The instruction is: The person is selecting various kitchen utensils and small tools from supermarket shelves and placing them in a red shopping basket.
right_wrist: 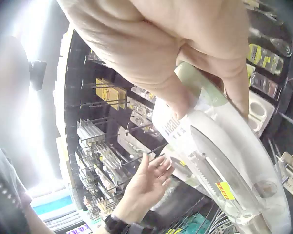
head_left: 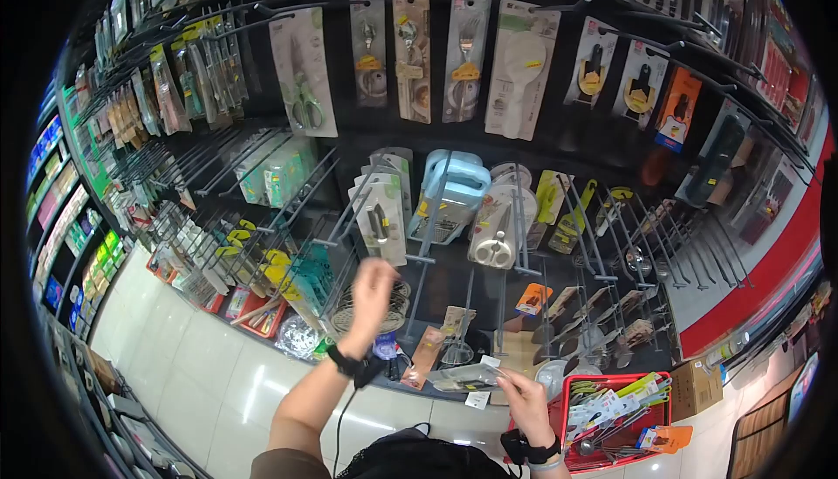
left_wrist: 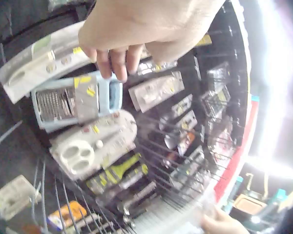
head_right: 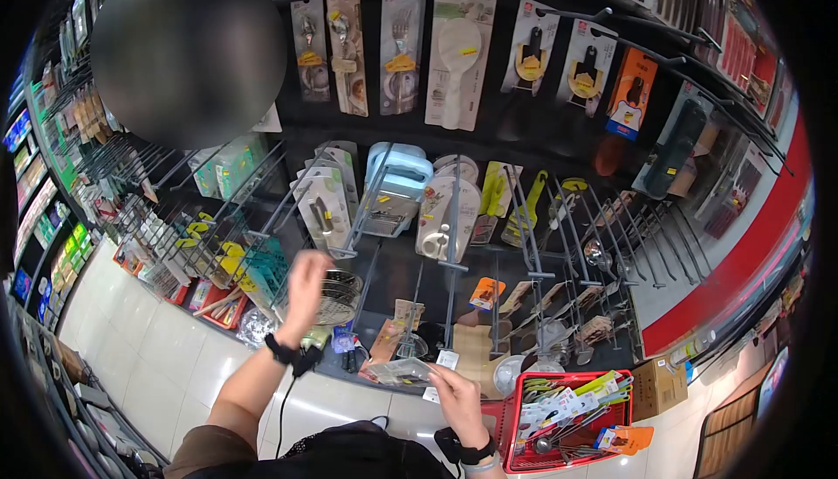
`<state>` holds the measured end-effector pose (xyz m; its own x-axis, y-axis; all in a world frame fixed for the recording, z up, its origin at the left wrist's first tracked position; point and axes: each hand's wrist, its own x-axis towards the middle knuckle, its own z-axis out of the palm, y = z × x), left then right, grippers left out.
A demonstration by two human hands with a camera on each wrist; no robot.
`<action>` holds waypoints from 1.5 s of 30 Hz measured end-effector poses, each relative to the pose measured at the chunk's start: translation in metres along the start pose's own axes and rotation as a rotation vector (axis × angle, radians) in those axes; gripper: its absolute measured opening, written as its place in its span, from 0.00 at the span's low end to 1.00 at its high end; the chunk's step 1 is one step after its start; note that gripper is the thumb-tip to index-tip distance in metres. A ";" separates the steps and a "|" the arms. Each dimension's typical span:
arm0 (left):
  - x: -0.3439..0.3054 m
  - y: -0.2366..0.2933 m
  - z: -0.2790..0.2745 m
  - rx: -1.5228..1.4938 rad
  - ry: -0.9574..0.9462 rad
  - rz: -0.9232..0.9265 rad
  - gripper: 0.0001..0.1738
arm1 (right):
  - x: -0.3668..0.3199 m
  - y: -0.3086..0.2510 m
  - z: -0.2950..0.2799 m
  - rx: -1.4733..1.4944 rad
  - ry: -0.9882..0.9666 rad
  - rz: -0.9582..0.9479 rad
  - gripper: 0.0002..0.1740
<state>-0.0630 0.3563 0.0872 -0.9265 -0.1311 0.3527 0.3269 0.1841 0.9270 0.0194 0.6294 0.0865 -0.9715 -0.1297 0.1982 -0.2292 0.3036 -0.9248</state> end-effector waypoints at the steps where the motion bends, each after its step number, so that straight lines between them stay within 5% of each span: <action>1: -0.020 0.028 0.010 0.096 -0.180 0.095 0.12 | 0.006 -0.005 0.006 0.020 -0.019 -0.007 0.11; 3: -0.051 0.030 0.024 0.014 -0.345 0.107 0.16 | 0.016 -0.012 0.020 -0.018 -0.060 -0.033 0.11; 6: -0.085 0.007 0.028 0.216 -0.246 0.168 0.15 | 0.027 -0.016 0.048 0.105 -0.173 -0.053 0.12; 9: -0.096 0.013 0.012 0.014 -0.054 -0.089 0.13 | 0.033 -0.016 0.077 0.014 -0.192 -0.339 0.16; 12: -0.091 0.025 -0.023 -0.045 0.054 -0.430 0.08 | 0.024 -0.023 0.087 0.146 -0.319 -0.172 0.21; 13: -0.081 0.016 -0.032 -0.010 0.117 -0.212 0.08 | 0.021 -0.022 0.090 0.221 -0.324 -0.150 0.21; 16: -0.045 -0.005 -0.079 0.320 0.174 -0.071 0.09 | 0.016 -0.013 0.083 0.217 -0.420 -0.064 0.21; 21: 0.015 0.036 -0.102 0.157 0.375 0.100 0.09 | 0.012 0.006 0.077 0.225 -0.498 0.018 0.20; 31: 0.029 0.015 -0.092 0.018 0.484 0.033 0.07 | 0.009 0.024 0.064 0.192 -0.394 0.070 0.18; 45: 0.115 -0.023 -0.098 -0.035 0.259 0.140 0.07 | 0.000 0.054 0.020 0.165 -0.123 0.195 0.16</action>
<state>-0.1592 0.2416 0.1188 -0.7947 -0.3519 0.4945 0.4589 0.1849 0.8690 0.0078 0.6270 0.0300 -0.9794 -0.2010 -0.0201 -0.0162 0.1774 -0.9840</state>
